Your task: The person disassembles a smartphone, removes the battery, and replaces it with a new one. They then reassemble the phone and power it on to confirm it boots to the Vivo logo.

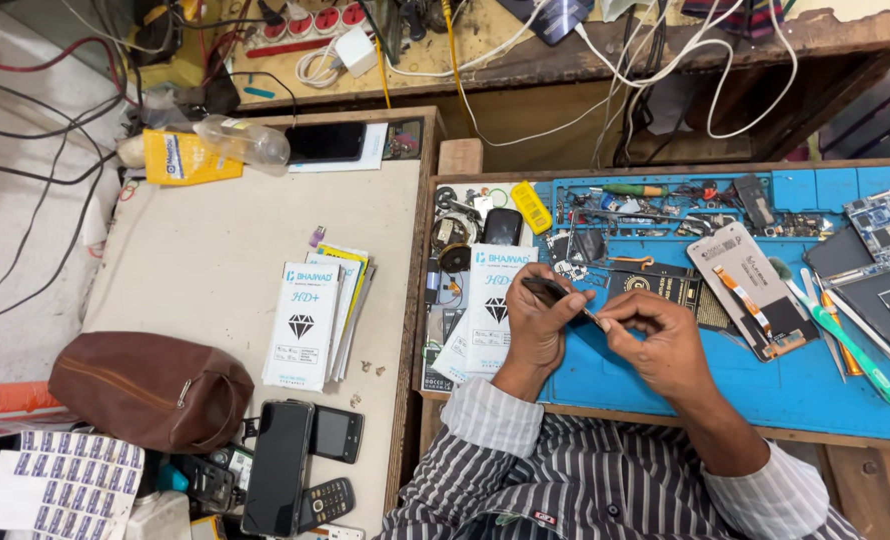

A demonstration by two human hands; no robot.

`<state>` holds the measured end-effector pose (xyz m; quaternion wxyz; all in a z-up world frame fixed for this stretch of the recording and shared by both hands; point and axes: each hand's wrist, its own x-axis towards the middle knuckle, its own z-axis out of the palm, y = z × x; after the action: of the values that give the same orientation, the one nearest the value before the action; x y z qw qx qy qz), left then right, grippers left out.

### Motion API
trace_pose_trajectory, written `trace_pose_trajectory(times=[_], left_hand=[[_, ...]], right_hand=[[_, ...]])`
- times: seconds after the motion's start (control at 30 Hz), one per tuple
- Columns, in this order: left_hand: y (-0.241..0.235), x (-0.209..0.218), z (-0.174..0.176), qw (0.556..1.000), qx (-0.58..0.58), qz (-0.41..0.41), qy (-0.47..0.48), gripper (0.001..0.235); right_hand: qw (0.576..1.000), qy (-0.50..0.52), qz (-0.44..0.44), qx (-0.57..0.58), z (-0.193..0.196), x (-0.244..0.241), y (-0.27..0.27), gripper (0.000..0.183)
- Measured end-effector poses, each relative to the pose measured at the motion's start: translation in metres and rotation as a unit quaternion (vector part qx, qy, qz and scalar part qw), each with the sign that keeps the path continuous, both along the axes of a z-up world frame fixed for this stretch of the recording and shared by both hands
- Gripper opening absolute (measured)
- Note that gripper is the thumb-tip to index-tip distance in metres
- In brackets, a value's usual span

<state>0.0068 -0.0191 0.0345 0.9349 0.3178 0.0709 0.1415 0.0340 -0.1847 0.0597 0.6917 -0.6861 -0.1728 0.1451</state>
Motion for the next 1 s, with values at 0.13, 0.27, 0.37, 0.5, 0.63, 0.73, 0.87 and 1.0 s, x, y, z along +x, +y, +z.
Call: trace_pose_trajectory(times=[0.13,0.27,0.37,0.5,0.63,0.73,0.87,1.0], left_hand=[[0.000,-0.002,0.003,1.000,0.012,0.000,0.004,0.040],[-0.002,-0.002,-0.001,1.000,0.004,0.001,0.008,0.042],[-0.005,-0.005,-0.009,1.000,-0.003,0.005,0.022,0.044],[-0.004,-0.007,-0.012,1.000,0.008,0.001,0.011,0.042],[-0.003,-0.005,-0.008,0.999,0.040,-0.001,0.005,0.039],[-0.002,-0.004,-0.007,0.999,0.050,-0.004,0.004,0.040],[-0.001,-0.004,-0.005,0.998,0.054,-0.007,0.008,0.040],[-0.001,-0.007,-0.004,0.999,0.041,-0.011,0.012,0.041]], right_hand=[[1.000,0.011,-0.008,-0.014,0.008,-0.004,0.000,0.009],[0.999,-0.023,-0.008,-0.046,0.008,-0.003,-0.003,0.007],[0.999,-0.019,0.000,-0.040,0.002,-0.004,-0.008,0.007],[1.000,-0.007,0.014,-0.019,0.004,-0.004,-0.012,0.005],[0.999,-0.004,0.032,0.015,0.009,-0.002,-0.009,0.007],[0.999,0.003,0.032,0.017,0.010,-0.002,-0.011,0.006],[0.999,-0.007,0.038,0.014,0.008,0.000,-0.011,0.006],[0.999,-0.018,0.032,-0.012,0.007,0.000,-0.012,0.005]])
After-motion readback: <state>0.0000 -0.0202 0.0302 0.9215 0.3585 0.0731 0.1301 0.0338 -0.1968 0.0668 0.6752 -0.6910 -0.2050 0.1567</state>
